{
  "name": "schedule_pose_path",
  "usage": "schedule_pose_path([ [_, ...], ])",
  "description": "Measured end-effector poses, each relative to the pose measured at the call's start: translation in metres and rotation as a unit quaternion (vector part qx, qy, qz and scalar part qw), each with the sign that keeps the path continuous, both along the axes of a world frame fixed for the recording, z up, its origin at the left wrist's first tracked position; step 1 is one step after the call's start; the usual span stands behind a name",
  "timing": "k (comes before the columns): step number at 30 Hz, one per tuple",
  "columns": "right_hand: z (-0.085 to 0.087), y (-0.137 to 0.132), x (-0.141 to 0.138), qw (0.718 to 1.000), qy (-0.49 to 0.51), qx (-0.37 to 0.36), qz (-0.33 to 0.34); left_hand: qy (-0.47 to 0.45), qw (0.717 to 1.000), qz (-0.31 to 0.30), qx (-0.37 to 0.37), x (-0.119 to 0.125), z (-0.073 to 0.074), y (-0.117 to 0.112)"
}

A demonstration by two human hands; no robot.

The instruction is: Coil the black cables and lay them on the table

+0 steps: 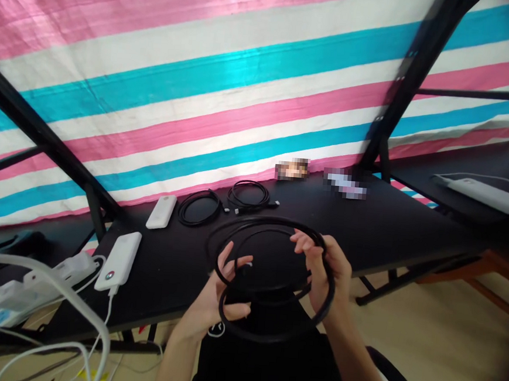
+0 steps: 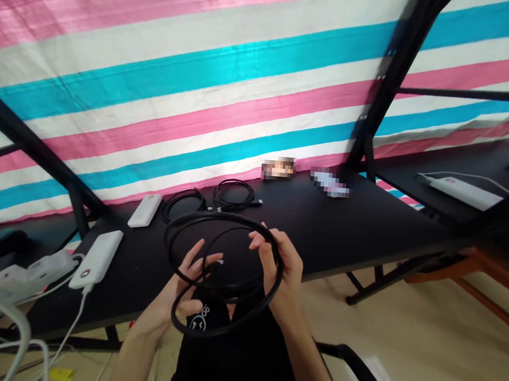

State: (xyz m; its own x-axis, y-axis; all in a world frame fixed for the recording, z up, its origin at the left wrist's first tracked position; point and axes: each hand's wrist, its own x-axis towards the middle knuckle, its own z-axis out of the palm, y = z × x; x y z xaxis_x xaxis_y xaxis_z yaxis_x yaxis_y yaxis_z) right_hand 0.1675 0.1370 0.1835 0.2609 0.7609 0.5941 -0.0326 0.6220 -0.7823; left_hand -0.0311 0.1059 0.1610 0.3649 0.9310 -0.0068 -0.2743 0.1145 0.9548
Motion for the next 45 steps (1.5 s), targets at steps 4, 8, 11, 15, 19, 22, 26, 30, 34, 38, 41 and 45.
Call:
schedule_pose_path([
  [4, -0.004, 0.002, 0.004, 0.999, -0.009, -0.037, -0.032, -0.062, 0.998, -0.022, -0.003, -0.017, -0.005, 0.005],
  [8, -0.008, 0.004, 0.001, 0.997, 0.047, -0.055, -0.014, -0.162, 0.986, 0.012, -0.04, -0.026, -0.003, 0.008],
  [11, -0.003, 0.005, -0.003, 0.995, 0.041, -0.074, 0.06, -0.215, 0.974, -0.02, -0.073, -0.026, 0.002, 0.011],
  [15, 0.011, 0.008, 0.002, 0.989, -0.059, -0.018, 0.134, -0.196, 0.975, -0.09, -0.052, -0.025, 0.012, 0.018],
  [19, 0.022, 0.008, 0.01, 0.966, -0.168, -0.007, 0.195, -0.079, 0.992, -0.101, 0.015, -0.019, 0.027, 0.025],
  [22, 0.03, 0.001, 0.011, 0.94, -0.224, -0.056, 0.252, 0.003, 0.991, -0.112, 0.072, -0.014, 0.04, 0.023],
  [26, 0.043, -0.009, 0.007, 0.923, -0.272, -0.067, 0.265, 0.142, 0.981, -0.108, 0.081, -0.008, 0.057, 0.008],
  [30, 0.047, -0.008, 0.005, 0.921, -0.305, -0.1, 0.222, 0.264, 0.962, -0.041, 0.064, 0.004, 0.069, -0.005],
  [34, 0.045, -0.004, 0.002, 0.938, -0.202, -0.157, 0.232, 0.256, 0.965, 0.04, 0.046, 0.012, 0.068, 0.001],
  [38, 0.045, -0.003, 0.008, 0.94, -0.067, -0.203, 0.267, 0.157, 0.967, 0.201, 0.008, 0.004, 0.064, 0.011],
  [41, 0.04, -0.002, 0.013, 0.923, -0.014, -0.21, 0.323, 0.045, 0.956, 0.29, -0.009, -0.002, 0.066, 0.014],
  [45, 0.027, -0.003, -0.001, 0.916, -0.052, -0.216, 0.333, -0.096, 0.936, 0.338, -0.024, 0.005, 0.069, 0.011],
])
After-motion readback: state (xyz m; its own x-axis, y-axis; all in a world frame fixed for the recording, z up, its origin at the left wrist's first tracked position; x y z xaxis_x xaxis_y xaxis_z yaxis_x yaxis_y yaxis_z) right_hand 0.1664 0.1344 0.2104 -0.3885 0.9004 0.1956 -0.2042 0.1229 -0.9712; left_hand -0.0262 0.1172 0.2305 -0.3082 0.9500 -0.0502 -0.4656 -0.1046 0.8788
